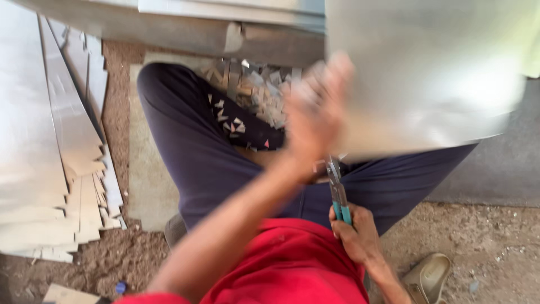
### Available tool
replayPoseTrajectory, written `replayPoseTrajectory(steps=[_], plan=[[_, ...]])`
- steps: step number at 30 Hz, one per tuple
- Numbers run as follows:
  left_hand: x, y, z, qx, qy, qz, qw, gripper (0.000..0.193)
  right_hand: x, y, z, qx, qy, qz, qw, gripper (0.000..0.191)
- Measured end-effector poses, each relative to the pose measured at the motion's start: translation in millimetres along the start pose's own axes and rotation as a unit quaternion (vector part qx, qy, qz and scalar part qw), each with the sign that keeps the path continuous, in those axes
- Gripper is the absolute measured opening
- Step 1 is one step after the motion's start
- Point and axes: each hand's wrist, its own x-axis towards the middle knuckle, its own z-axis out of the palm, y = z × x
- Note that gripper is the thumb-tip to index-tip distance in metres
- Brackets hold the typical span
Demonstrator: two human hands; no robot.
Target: The person cuts a series of rectangular notches into the edges of multiple thin metal sheets using handheld shears.
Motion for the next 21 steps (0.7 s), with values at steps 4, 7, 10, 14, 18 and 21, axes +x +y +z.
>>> replayPoseTrajectory(steps=[4,7,10,14,18,21], plan=[[-49.4,16.8,20.2,0.146,-0.292,-0.167,0.93,0.051,7.5,13.9,4.9,0.169,-0.026,0.027,0.985,0.011],[-48.0,6.0,-11.9,0.015,-0.142,-0.284,0.948,0.045,13.7,17.5,0.1,0.201,-0.032,0.018,0.979,0.013],[-31.6,-3.5,-69.6,-0.185,0.178,-0.272,0.927,0.03,15.0,14.3,-3.7,0.197,-0.026,0.028,0.98,0.017],[15.2,10.0,-144.7,-0.204,0.285,-0.104,0.931,0.023,13.2,-8.3,-3.5,0.089,-0.044,0.0,0.995,0.019],[20.3,32.6,-164.1,-0.107,0.248,-0.05,0.961,0.018,18.2,-51.7,-7.2,-0.117,-0.082,-0.049,0.989,0.022],[-16.3,36.8,-155.5,-0.075,0.182,-0.13,0.972,0.019,25.6,-85.0,-13.4,-0.176,-0.142,-0.094,0.97,0.041]])
